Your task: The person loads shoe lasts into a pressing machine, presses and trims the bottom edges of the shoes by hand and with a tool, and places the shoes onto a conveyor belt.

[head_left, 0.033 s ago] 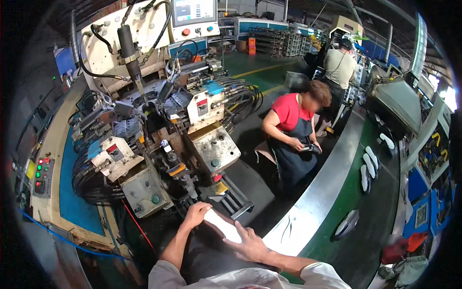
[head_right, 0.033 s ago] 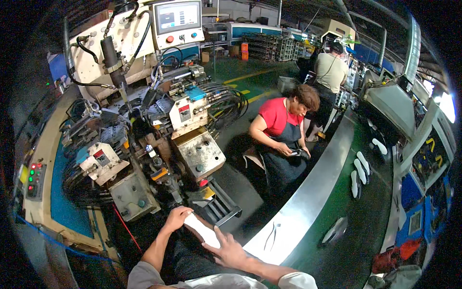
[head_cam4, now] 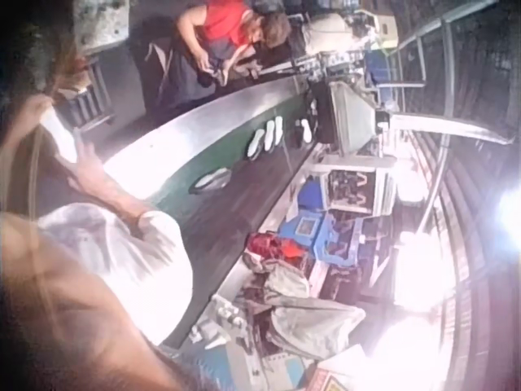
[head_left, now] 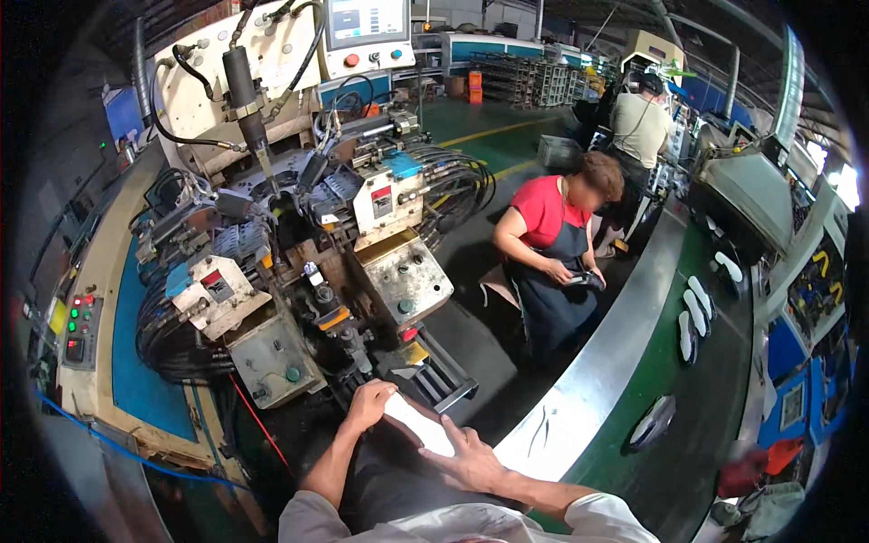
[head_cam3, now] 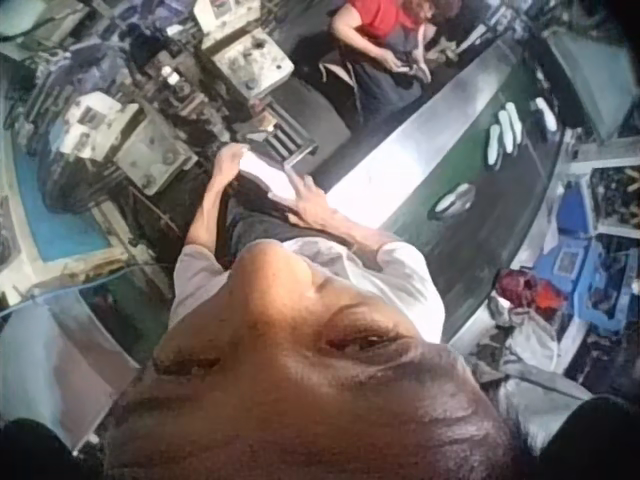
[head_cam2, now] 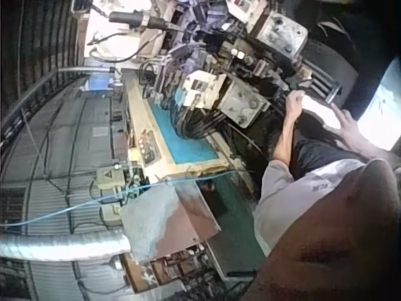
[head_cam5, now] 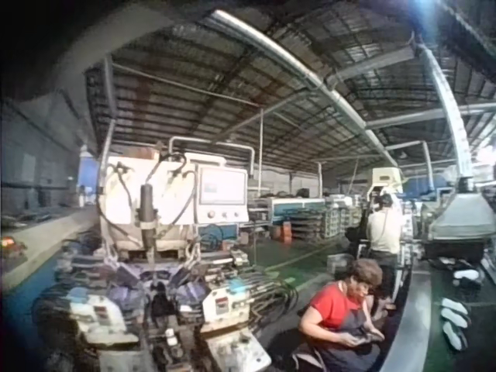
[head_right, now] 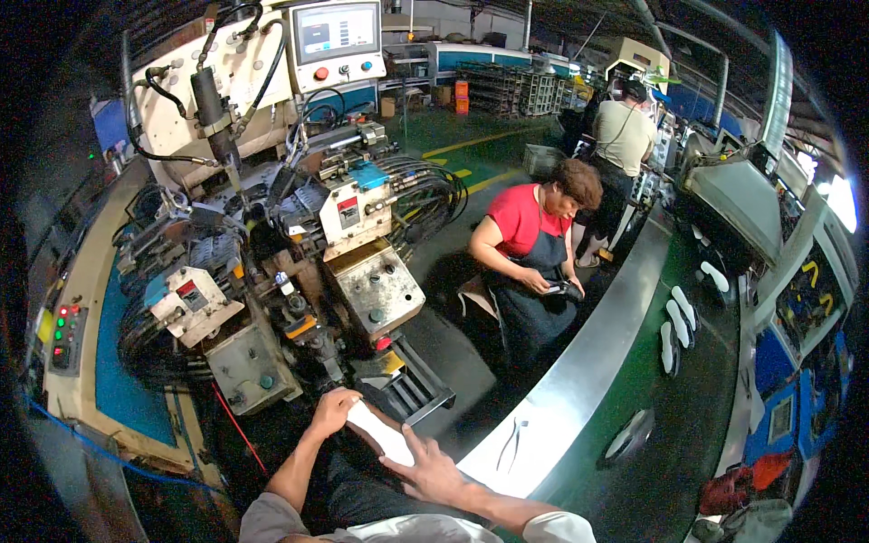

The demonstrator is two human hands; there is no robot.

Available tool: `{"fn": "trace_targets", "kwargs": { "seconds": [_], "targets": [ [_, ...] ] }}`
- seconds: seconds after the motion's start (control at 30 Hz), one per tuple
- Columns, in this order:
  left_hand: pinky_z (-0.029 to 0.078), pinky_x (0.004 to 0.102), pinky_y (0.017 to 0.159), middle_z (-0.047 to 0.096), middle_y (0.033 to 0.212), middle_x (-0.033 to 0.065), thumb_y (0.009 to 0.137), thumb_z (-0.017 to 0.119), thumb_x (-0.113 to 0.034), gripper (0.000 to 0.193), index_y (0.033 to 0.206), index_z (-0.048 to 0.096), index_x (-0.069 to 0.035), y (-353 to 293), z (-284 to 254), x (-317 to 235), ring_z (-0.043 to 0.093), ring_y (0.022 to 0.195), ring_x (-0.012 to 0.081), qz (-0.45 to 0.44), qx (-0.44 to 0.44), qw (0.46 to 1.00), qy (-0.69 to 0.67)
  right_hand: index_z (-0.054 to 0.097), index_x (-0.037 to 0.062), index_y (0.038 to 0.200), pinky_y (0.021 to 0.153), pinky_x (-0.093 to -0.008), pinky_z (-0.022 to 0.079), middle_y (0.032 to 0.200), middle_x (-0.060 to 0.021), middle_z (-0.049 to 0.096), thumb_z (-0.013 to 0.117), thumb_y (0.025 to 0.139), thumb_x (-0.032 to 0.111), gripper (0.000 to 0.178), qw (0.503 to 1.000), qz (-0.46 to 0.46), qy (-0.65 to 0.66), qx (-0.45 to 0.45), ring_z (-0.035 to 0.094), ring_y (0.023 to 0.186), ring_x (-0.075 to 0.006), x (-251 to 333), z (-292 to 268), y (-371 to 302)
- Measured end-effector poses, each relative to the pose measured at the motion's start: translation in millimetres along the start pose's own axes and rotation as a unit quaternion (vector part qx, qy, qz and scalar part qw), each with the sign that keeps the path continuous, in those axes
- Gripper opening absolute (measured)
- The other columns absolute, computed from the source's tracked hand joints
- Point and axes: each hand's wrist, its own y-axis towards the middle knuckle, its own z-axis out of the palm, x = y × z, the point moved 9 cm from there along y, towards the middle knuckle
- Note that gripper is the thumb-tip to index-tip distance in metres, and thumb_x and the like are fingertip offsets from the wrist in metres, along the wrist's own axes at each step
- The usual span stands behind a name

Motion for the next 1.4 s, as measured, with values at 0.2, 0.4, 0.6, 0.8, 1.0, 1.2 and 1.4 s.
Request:
{"fn": "trace_targets", "kwargs": {
  "seconds": [0.2,0.4,0.6,0.8,1.0,1.2,1.4],
  "targets": [
    [0.056,0.0387,0.098,0.076,0.120,0.0177,0.103,0.062,-0.005,0.030,0.131,0.074,0.000,-19,-59,-12,0.072,0.114,0.0278,0.000,-0.097,0.978,-0.183,0.064,0.0413,0.151,0.097,-0.0588,0.060,0.171,-0.0340,0.023,0.085,0.081,0.030,0.074,0.998,0.008,0.067,-0.018,0.055,0.123,-0.0536,-7,-38,26],
    [0.047,0.0479,0.108,0.071,0.121,0.0176,0.105,0.059,-0.007,0.026,0.126,0.075,-0.002,-102,-282,6,0.064,0.119,0.0373,-0.008,-0.494,0.840,0.227,0.066,0.0338,0.150,0.103,-0.0586,0.057,0.173,-0.0360,0.017,0.084,0.084,0.029,0.069,0.987,-0.046,0.068,-0.141,0.051,0.131,-0.0573,1,-125,145],
    [0.046,0.0531,0.105,0.063,0.130,0.0175,0.100,0.064,-0.005,0.025,0.122,0.076,-0.003,-105,-366,26,0.056,0.126,0.0394,-0.050,-0.557,0.658,0.505,0.062,0.0338,0.154,0.099,-0.0589,0.059,0.171,-0.0359,0.020,0.084,0.086,0.028,0.072,0.981,-0.036,0.011,-0.190,0.054,0.124,-0.0540,5,-146,308],
    [0.046,0.0518,0.103,0.061,0.127,0.0161,0.089,0.068,0.000,0.035,0.122,0.077,-0.009,-100,-381,75,0.055,0.120,0.0385,-0.076,-0.596,0.644,0.473,0.059,0.0383,0.156,0.099,-0.0610,0.058,0.173,-0.0350,0.018,0.083,0.085,0.029,0.075,0.985,0.015,0.024,-0.170,0.052,0.126,-0.0577,-4,-110,387],
    [0.045,0.0503,0.103,0.059,0.125,0.0140,0.085,0.071,0.001,0.039,0.122,0.077,-0.012,-106,-384,89,0.054,0.121,0.0376,-0.088,-0.607,0.637,0.467,0.059,0.0411,0.155,0.103,-0.0624,0.056,0.173,-0.0331,0.020,0.084,0.085,0.030,0.076,0.977,0.028,0.038,-0.206,0.048,0.134,-0.0599,6,-97,392],
    [0.046,0.0500,0.102,0.060,0.123,0.0132,0.085,0.072,-0.001,0.036,0.120,0.077,-0.012,-98,-383,83,0.054,0.118,0.0372,-0.060,-0.618,0.644,0.447,0.058,0.0394,0.156,0.104,-0.0633,0.055,0.172,-0.0348,0.019,0.084,0.085,0.028,0.077,0.978,0.070,0.051,-0.190,0.046,0.136,-0.0610,3,-86,388],
    [0.045,0.0509,0.102,0.061,0.122,0.0143,0.084,0.074,-0.002,0.034,0.116,0.077,-0.012,-110,-385,86,0.054,0.117,0.0375,-0.068,-0.629,0.625,0.458,0.052,0.0294,0.161,0.108,-0.0617,0.052,0.171,-0.0401,0.015,0.086,0.085,0.026,0.083,0.977,-0.023,-0.022,-0.211,0.042,0.137,-0.0639,37,-71,383]
  ]
}}
